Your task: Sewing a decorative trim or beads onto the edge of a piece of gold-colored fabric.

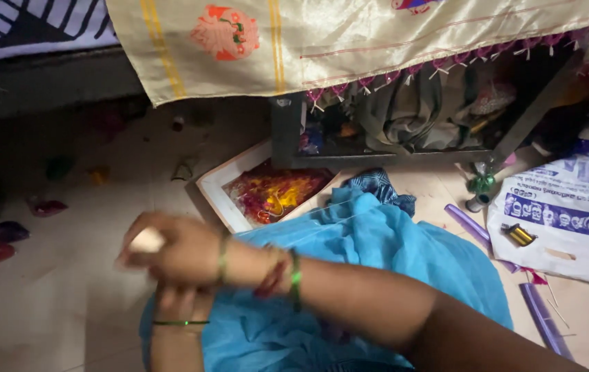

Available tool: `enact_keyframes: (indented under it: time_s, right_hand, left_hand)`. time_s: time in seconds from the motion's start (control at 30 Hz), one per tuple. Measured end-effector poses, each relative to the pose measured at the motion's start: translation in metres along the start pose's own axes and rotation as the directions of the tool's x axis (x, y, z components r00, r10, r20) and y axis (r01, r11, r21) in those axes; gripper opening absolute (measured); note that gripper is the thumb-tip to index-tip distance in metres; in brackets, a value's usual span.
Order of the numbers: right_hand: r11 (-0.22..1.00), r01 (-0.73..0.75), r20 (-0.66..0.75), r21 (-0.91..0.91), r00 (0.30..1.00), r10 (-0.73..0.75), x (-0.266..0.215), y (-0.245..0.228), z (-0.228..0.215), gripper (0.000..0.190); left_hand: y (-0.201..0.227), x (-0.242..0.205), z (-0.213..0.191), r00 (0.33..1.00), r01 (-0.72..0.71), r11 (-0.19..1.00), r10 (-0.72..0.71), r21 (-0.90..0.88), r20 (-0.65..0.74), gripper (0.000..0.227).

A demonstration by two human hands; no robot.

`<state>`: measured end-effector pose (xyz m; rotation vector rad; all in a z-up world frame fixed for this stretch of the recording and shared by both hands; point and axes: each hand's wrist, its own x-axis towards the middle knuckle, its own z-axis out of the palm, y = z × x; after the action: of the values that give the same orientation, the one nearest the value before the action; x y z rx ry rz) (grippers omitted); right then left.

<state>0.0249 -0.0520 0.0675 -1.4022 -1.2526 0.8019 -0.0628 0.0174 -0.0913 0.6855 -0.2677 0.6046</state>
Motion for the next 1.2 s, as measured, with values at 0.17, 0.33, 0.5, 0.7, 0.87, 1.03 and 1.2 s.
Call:
enact_keyframes:
  time_s: [0.17, 0.33, 0.5, 0.7, 0.87, 1.03, 1.2]
  right_hand:
    - [0.887, -0.44, 0.09, 0.139, 0.898, 0.431, -0.018, 0.044, -0.181, 0.023]
    - [0.355, -0.268, -0.014, 0.896, 0.781, 0.624, -0.11, 0.235, -0.392, 0.013]
    - [0.611, 0.043, -0.589, 0.791, 0.326, 0.74, -0.189, 0.266, -0.41, 0.016]
    - [0.459, 0.283, -0.523, 0.842, 0.218, 0.824, -0.224, 0.365, -0.452, 0.026]
    - [0.624, 0.069, -0.59, 0.778, 0.42, 0.689, -0.226, 0.303, -0.399, 0.028]
    - [0.897, -0.403, -0.762, 0.183, 0.518, 0.388, -0.13, 0.131, -0.244, 0.045]
    - [0.985, 0.079, -0.098, -0.154, 0.991, -0.095, -0.146, -0.036, -0.059, 0.026]
  left_hand:
    - [0.02, 0.01, 0.019, 0.946, 0.103, 0.995, -0.101, -0.01, -0.307, 0.023]
    - [0.032, 0.017, -0.003, 0.808, 0.015, 0.98, -0.129, -0.199, -0.575, 0.022]
    - [0.028, 0.023, -0.007, 0.695, -0.009, 0.982, -0.129, -0.187, -0.708, 0.024]
    - [0.03, 0.019, 0.0, 0.694, -0.021, 0.986, -0.107, -0.168, -0.712, 0.025]
    - [0.025, 0.016, -0.017, 0.706, 0.0, 0.989, -0.104, -0.146, -0.701, 0.024]
    - [0.011, 0.012, 0.001, 0.764, 0.073, 0.997, -0.079, -0.036, -0.641, 0.02]
    - [0.007, 0.004, 0.069, 0.903, 0.283, 0.95, -0.217, 0.132, -0.372, 0.032]
